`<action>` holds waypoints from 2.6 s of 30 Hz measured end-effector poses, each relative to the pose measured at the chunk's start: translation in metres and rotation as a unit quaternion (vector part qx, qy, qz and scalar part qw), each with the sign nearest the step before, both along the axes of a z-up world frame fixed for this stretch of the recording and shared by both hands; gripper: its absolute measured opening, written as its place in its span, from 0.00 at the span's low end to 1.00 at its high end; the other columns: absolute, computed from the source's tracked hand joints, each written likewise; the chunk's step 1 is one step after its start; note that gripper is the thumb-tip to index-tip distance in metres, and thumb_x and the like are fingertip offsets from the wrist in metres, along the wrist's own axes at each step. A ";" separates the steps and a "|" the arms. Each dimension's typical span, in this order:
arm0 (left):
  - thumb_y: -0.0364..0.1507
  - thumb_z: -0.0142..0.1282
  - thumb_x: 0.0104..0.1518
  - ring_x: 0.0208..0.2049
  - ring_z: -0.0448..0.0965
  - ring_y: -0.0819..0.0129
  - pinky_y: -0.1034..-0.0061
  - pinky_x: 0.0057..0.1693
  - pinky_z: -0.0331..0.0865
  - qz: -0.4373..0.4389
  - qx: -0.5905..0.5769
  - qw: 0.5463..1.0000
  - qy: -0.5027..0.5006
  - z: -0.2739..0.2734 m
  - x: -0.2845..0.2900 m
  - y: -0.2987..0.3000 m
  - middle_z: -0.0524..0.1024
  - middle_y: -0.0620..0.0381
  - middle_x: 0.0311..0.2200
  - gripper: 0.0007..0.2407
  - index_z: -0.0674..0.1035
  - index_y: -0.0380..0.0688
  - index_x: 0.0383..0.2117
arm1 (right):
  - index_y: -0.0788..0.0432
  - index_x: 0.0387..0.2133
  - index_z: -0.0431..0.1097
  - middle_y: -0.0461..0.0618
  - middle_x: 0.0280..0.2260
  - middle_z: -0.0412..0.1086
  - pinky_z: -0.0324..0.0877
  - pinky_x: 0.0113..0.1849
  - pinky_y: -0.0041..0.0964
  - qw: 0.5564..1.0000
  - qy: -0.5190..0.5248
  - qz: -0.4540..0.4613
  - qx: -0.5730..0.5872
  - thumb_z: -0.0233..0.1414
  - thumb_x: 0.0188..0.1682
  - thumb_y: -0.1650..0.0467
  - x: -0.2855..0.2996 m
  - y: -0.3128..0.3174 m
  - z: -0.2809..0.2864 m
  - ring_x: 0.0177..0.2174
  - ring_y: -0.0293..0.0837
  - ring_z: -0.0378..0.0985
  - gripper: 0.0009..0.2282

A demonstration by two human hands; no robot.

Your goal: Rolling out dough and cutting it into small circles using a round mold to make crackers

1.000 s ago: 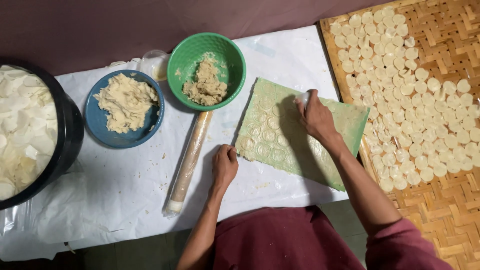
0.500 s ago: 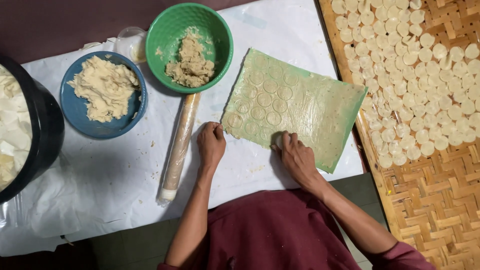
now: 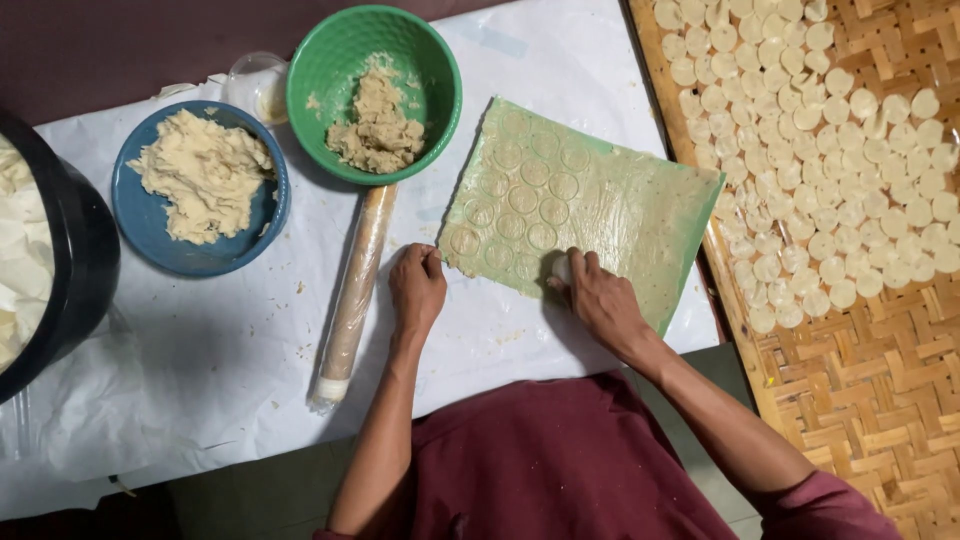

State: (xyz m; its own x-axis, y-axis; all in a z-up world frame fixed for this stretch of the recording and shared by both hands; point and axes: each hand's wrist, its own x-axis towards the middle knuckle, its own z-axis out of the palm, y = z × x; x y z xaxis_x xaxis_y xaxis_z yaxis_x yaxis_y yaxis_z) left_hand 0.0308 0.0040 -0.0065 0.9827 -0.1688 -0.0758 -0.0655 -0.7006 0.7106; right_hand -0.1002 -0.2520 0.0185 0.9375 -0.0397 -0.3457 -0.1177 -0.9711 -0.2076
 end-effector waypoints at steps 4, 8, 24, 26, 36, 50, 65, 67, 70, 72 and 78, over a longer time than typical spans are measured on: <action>0.27 0.50 0.60 0.36 0.81 0.39 0.50 0.45 0.73 -0.004 0.000 1.000 -0.002 0.000 -0.004 0.003 0.79 0.46 0.28 0.06 0.79 0.41 0.32 | 0.59 0.55 0.53 0.59 0.39 0.67 0.77 0.29 0.58 0.998 -0.024 -0.049 -0.011 0.37 0.58 0.66 0.015 -0.007 0.013 0.30 0.62 0.83 0.15; 0.26 0.50 0.60 0.36 0.81 0.38 0.49 0.44 0.73 -0.007 -0.001 1.000 0.004 0.008 -0.002 0.000 0.79 0.44 0.28 0.05 0.79 0.40 0.32 | 0.60 0.54 0.53 0.55 0.38 0.65 0.77 0.28 0.53 0.992 -0.048 -0.037 -0.114 0.41 0.51 0.72 0.021 0.006 0.001 0.30 0.59 0.84 0.17; 0.27 0.49 0.62 0.36 0.81 0.39 0.51 0.44 0.73 0.004 -0.012 1.000 0.007 0.006 -0.003 0.002 0.78 0.47 0.28 0.06 0.78 0.41 0.32 | 0.61 0.56 0.52 0.61 0.36 0.65 0.74 0.32 0.64 0.995 -0.022 -0.099 -0.007 0.35 0.60 0.60 0.039 -0.017 0.025 0.29 0.71 0.81 0.19; 0.28 0.51 0.60 0.37 0.81 0.39 0.50 0.45 0.73 -0.003 0.001 1.000 0.009 0.002 -0.002 0.001 0.78 0.47 0.29 0.05 0.79 0.41 0.32 | 0.58 0.54 0.52 0.59 0.36 0.65 0.75 0.32 0.63 0.994 -0.029 -0.104 -0.035 0.34 0.61 0.57 0.045 -0.022 0.021 0.29 0.69 0.81 0.19; 0.27 0.49 0.62 0.36 0.80 0.37 0.49 0.44 0.72 -0.011 -0.007 1.000 0.018 0.015 0.000 -0.002 0.77 0.44 0.28 0.06 0.78 0.40 0.32 | 0.56 0.54 0.52 0.58 0.38 0.65 0.77 0.31 0.56 0.995 -0.036 0.036 -0.083 0.35 0.58 0.65 0.051 -0.039 0.013 0.28 0.61 0.84 0.14; 0.29 0.50 0.62 0.36 0.82 0.42 0.51 0.44 0.74 0.002 0.001 1.000 0.018 0.005 -0.004 0.000 0.79 0.49 0.28 0.06 0.78 0.43 0.31 | 0.60 0.51 0.52 0.61 0.36 0.67 0.76 0.33 0.61 0.992 -0.051 -0.101 -0.055 0.32 0.62 0.58 0.077 -0.052 0.014 0.29 0.69 0.82 0.17; 0.28 0.49 0.62 0.36 0.81 0.39 0.49 0.45 0.73 -0.004 0.008 1.000 0.027 0.015 -0.001 -0.004 0.79 0.46 0.27 0.06 0.78 0.42 0.32 | 0.62 0.54 0.51 0.62 0.37 0.67 0.75 0.30 0.60 0.996 -0.047 -0.025 -0.076 0.34 0.54 0.71 0.086 -0.071 -0.014 0.28 0.69 0.82 0.15; 0.28 0.49 0.63 0.35 0.82 0.41 0.50 0.45 0.73 -0.008 0.004 0.999 0.034 0.017 -0.004 -0.002 0.79 0.47 0.27 0.06 0.79 0.42 0.31 | 0.63 0.55 0.51 0.63 0.37 0.67 0.75 0.31 0.62 0.995 -0.047 -0.058 -0.071 0.35 0.56 0.68 0.086 -0.076 0.002 0.29 0.70 0.81 0.16; 0.28 0.49 0.63 0.35 0.82 0.42 0.51 0.45 0.73 -0.002 0.002 0.999 0.032 0.011 0.001 -0.003 0.79 0.48 0.27 0.06 0.79 0.42 0.32 | 0.64 0.54 0.51 0.64 0.36 0.66 0.74 0.32 0.63 0.990 -0.068 -0.092 -0.078 0.35 0.59 0.64 0.108 -0.087 0.005 0.29 0.72 0.81 0.17; 0.29 0.50 0.62 0.36 0.82 0.42 0.51 0.45 0.73 -0.004 0.010 0.999 0.031 0.009 0.001 -0.003 0.79 0.48 0.27 0.06 0.79 0.43 0.32 | 0.64 0.53 0.51 0.63 0.35 0.65 0.74 0.31 0.63 0.987 -0.080 -0.107 -0.086 0.35 0.60 0.63 0.115 -0.090 -0.004 0.28 0.72 0.80 0.16; 0.29 0.50 0.62 0.37 0.81 0.40 0.50 0.46 0.73 0.003 0.009 0.999 0.033 0.015 0.002 -0.005 0.79 0.46 0.29 0.06 0.78 0.41 0.33 | 0.63 0.50 0.52 0.59 0.36 0.66 0.76 0.32 0.59 0.986 -0.075 -0.061 -0.132 0.35 0.62 0.65 0.118 -0.093 -0.007 0.28 0.68 0.82 0.13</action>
State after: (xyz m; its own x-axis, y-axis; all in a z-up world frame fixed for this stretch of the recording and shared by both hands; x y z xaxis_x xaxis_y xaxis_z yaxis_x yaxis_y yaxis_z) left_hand 0.0328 -0.0009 0.0089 0.9766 -0.1609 -0.1427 -0.0153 -0.7137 0.7003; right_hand 0.0178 -0.3455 0.0119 0.9599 -0.2262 -0.1658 -0.2249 -0.9740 0.0268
